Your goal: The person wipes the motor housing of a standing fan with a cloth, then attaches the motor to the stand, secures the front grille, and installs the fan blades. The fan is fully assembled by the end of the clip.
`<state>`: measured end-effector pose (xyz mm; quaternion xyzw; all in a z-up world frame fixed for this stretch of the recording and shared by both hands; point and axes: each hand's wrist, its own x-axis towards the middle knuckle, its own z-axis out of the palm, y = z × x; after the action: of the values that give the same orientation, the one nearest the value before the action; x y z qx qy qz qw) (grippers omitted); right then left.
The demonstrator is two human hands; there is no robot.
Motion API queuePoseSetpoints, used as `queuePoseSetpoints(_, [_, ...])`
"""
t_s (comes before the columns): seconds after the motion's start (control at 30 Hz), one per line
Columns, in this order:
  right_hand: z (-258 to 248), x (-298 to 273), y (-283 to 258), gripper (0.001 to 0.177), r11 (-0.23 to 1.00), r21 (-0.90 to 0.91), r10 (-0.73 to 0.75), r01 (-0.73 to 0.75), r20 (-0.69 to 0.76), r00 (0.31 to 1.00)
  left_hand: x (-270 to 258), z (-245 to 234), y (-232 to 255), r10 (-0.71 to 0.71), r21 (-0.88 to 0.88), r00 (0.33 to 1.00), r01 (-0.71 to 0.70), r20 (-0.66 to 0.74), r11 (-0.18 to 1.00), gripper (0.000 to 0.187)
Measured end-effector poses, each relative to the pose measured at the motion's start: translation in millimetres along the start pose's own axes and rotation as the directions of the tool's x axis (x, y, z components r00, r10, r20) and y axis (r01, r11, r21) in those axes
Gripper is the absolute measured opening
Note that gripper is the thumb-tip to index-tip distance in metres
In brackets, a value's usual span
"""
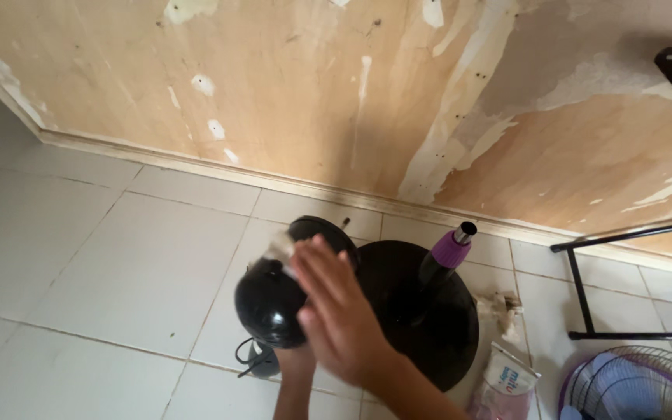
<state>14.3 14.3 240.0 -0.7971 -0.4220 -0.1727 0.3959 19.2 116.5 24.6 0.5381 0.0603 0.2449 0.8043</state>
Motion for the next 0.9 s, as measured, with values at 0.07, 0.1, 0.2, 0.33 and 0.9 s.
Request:
queuePoseSetpoints(0.07, [7.4, -5.1, -6.6, 0.055, 0.997, -0.035, -0.059, 0.062, 0.082, 0.995, 4.4, -15.6, -6.2, -0.150, -0.137, 0.988, 0.152, 0.028, 0.979, 0.049])
queuePoseSetpoints(0.1, [9.1, -4.3, -7.2, 0.054, 0.997, -0.034, -0.071, 0.075, 0.112, 0.991, 5.8, -21.6, -6.9, -0.221, -0.200, 0.974, 0.226, 0.047, 0.954, 0.052])
queuePoseSetpoints(0.2, [10.0, 7.6, -5.6, 0.054, 0.994, -0.061, -0.082, 0.093, 0.163, 0.983, 12.3, -26.7, 10.5, 0.205, 0.317, 0.970, -0.237, 0.131, 0.918, 0.053])
queuePoseSetpoints(0.33, [17.0, 50.5, 7.1, 0.047, 0.982, -0.189, 0.020, -0.006, 0.069, 0.997, 13.3, -11.3, 55.2, 0.158, 0.150, 0.987, -0.151, -0.034, 0.977, 0.057])
queuePoseSetpoints(0.9, [44.4, 52.7, 31.6, 0.054, 0.946, -0.310, -0.103, 0.089, -0.029, 0.994, 62.0, -52.6, 52.2, -0.069, -0.001, 0.972, 0.071, 0.223, 0.997, 0.070])
